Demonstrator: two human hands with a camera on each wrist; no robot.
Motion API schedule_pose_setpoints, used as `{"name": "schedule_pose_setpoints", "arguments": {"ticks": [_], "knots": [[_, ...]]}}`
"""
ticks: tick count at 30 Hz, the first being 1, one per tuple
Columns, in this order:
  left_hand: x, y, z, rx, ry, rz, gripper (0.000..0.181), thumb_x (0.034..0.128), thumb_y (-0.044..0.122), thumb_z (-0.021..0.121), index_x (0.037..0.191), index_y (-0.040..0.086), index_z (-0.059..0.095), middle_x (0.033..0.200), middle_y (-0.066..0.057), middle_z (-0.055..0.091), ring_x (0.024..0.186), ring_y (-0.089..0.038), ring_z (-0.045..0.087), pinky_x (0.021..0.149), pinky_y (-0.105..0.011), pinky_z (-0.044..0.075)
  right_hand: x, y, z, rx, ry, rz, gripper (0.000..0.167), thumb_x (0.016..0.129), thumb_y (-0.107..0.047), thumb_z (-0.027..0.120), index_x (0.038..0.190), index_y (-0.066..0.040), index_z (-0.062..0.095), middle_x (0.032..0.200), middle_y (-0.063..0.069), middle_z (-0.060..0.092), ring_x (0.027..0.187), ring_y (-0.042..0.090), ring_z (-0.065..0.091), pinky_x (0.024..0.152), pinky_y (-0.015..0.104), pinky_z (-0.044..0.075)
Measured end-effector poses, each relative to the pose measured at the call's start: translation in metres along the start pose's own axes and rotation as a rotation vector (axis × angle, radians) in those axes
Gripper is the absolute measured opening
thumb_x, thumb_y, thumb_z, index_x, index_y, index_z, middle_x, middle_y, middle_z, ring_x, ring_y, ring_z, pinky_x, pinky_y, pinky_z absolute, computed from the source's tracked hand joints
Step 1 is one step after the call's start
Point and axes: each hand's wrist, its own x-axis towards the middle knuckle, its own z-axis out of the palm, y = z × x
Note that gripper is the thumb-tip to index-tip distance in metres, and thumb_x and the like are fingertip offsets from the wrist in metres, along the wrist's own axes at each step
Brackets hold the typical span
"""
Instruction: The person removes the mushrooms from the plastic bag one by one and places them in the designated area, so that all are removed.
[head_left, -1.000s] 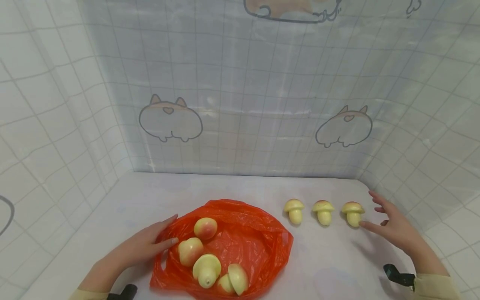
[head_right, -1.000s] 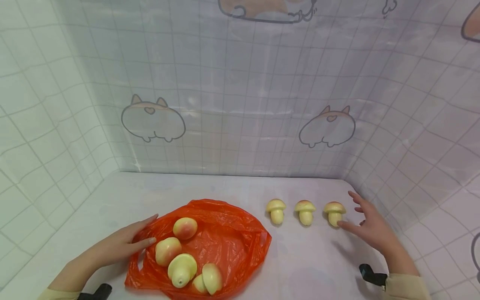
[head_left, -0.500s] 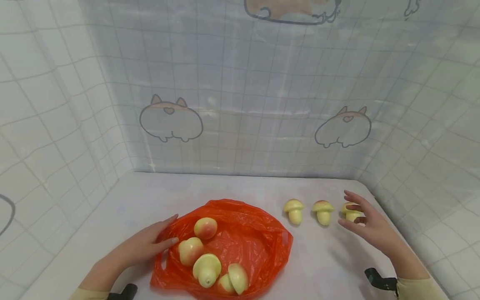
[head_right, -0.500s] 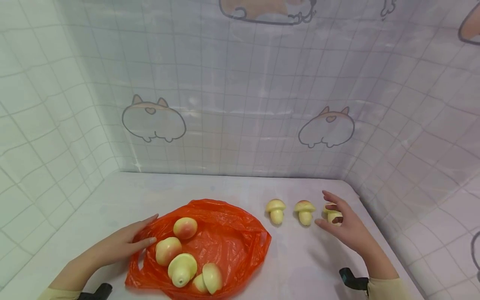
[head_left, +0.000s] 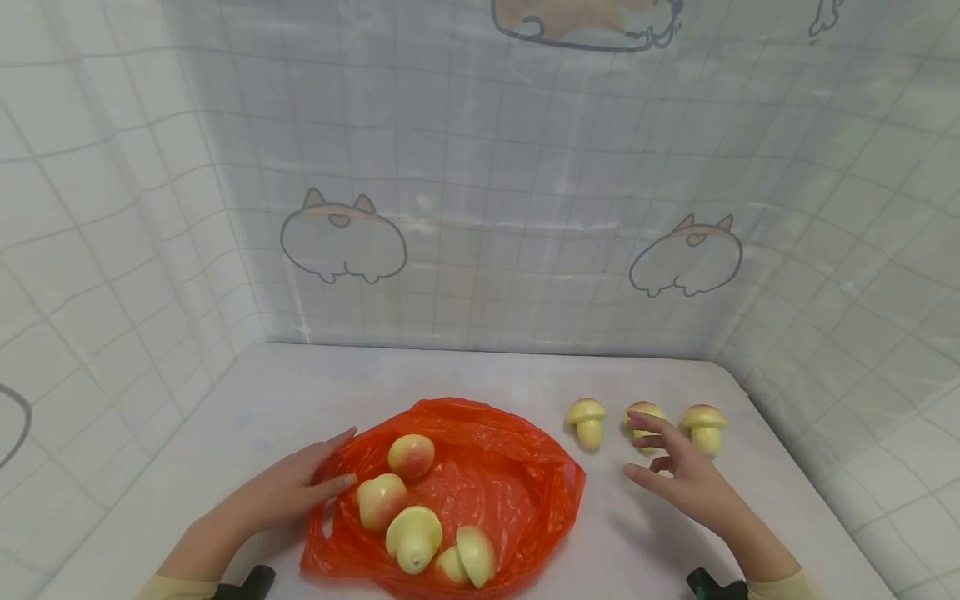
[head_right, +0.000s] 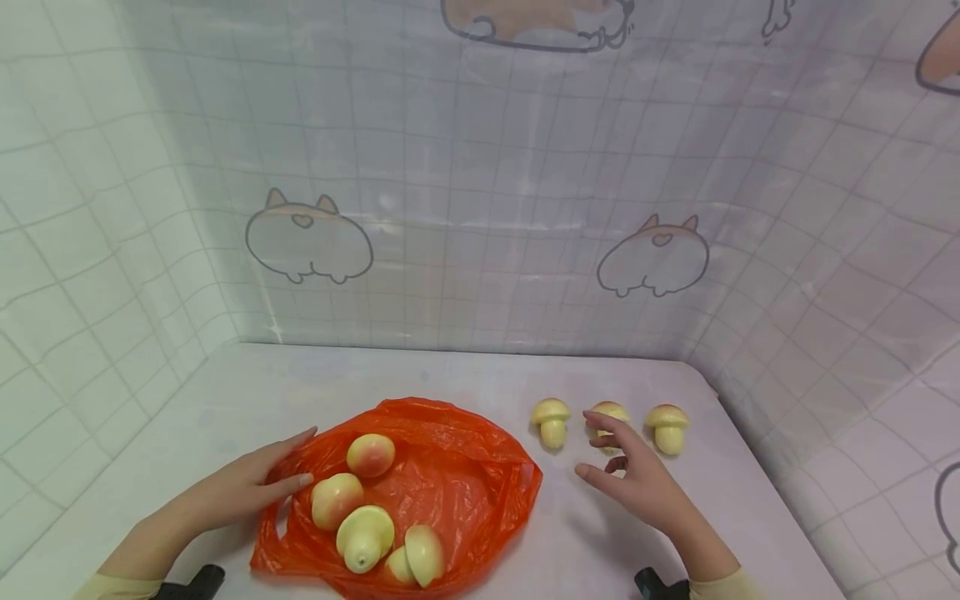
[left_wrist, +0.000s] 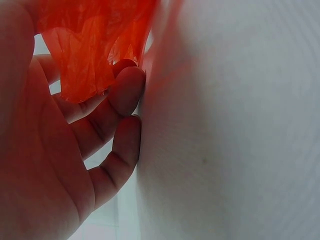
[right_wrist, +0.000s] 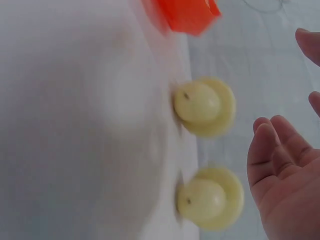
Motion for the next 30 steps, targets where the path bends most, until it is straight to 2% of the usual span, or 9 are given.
{"name": "schedule_pose_setpoints", "arguments": {"ticks": [4, 9, 12, 16, 19, 24, 27, 30], "knots": [[0.001, -0.001, 0.001, -0.006, -0.003, -0.003, 0.085, 0.0878, 0.060, 0.064, 0.154, 0.015, 0.036, 0.146, -0.012, 0.049, 0.133, -0.039, 0.043, 0.101, -0.062, 0.041, 0.000, -0.004, 0.015, 0.041, -0.034, 0.012, 0.064, 0.087, -0.025, 0.079, 0.142, -0.026, 0.047, 0.135, 0.003, 0.054, 0.112, 0.026, 0.060, 0.076, 0.028, 0.055], [0.001, -0.002, 0.001, -0.010, -0.003, -0.001, 0.085, 0.0877, 0.059, 0.065, 0.154, 0.014, 0.036, 0.145, -0.012, 0.049, 0.132, -0.039, 0.043, 0.100, -0.062, 0.042, 0.002, -0.014, 0.031, 0.055, -0.079, -0.061, 0.062, 0.089, -0.023, 0.077, 0.143, -0.025, 0.047, 0.136, 0.010, 0.054, 0.111, 0.027, 0.060, 0.076, 0.029, 0.055], [0.000, -0.001, 0.000, -0.014, -0.006, -0.006, 0.084, 0.0877, 0.059, 0.065, 0.154, 0.014, 0.037, 0.145, -0.012, 0.049, 0.132, -0.039, 0.043, 0.100, -0.062, 0.042, 0.003, -0.019, 0.040, 0.071, -0.095, -0.090, 0.060, 0.089, -0.023, 0.076, 0.142, -0.024, 0.047, 0.135, 0.006, 0.055, 0.111, 0.028, 0.060, 0.075, 0.029, 0.055], [0.000, 0.000, 0.000, -0.014, -0.007, -0.007, 0.084, 0.0879, 0.059, 0.065, 0.154, 0.014, 0.036, 0.145, -0.012, 0.049, 0.132, -0.039, 0.043, 0.101, -0.062, 0.041, 0.005, -0.028, 0.050, 0.112, -0.114, -0.072, 0.060, 0.088, -0.026, 0.077, 0.141, -0.026, 0.048, 0.134, -0.001, 0.055, 0.112, 0.029, 0.060, 0.073, 0.029, 0.055], [0.000, 0.001, -0.001, -0.007, -0.005, -0.004, 0.084, 0.0882, 0.059, 0.064, 0.154, 0.014, 0.036, 0.145, -0.012, 0.049, 0.132, -0.039, 0.043, 0.101, -0.062, 0.041, 0.007, -0.034, 0.056, 0.132, -0.139, -0.041, 0.061, 0.087, -0.029, 0.078, 0.141, -0.028, 0.049, 0.136, 0.001, 0.055, 0.113, 0.026, 0.059, 0.075, 0.030, 0.056], [0.000, 0.001, -0.001, 0.004, 0.000, -0.002, 0.084, 0.0883, 0.060, 0.064, 0.154, 0.014, 0.036, 0.144, -0.013, 0.049, 0.132, -0.039, 0.044, 0.101, -0.063, 0.041, 0.010, -0.045, 0.067, 0.154, -0.191, -0.030, 0.063, 0.088, -0.031, 0.077, 0.143, -0.020, 0.048, 0.137, 0.006, 0.054, 0.111, 0.025, 0.059, 0.078, 0.032, 0.057], [0.000, 0.001, -0.001, 0.004, -0.001, -0.001, 0.084, 0.0883, 0.060, 0.063, 0.154, 0.015, 0.036, 0.144, -0.013, 0.049, 0.132, -0.039, 0.044, 0.100, -0.063, 0.041, 0.010, -0.051, 0.075, 0.161, -0.225, -0.037, 0.063, 0.089, -0.032, 0.075, 0.143, -0.015, 0.047, 0.133, 0.007, 0.056, 0.106, 0.027, 0.061, 0.074, 0.031, 0.057], [-0.001, 0.000, -0.001, 0.004, 0.002, 0.001, 0.084, 0.0883, 0.060, 0.063, 0.154, 0.015, 0.036, 0.144, -0.013, 0.049, 0.132, -0.039, 0.044, 0.100, -0.062, 0.041, 0.010, -0.058, 0.084, 0.156, -0.263, -0.026, 0.060, 0.090, -0.035, 0.074, 0.142, -0.019, 0.048, 0.130, 0.006, 0.058, 0.100, 0.027, 0.062, 0.070, 0.031, 0.056]]}}
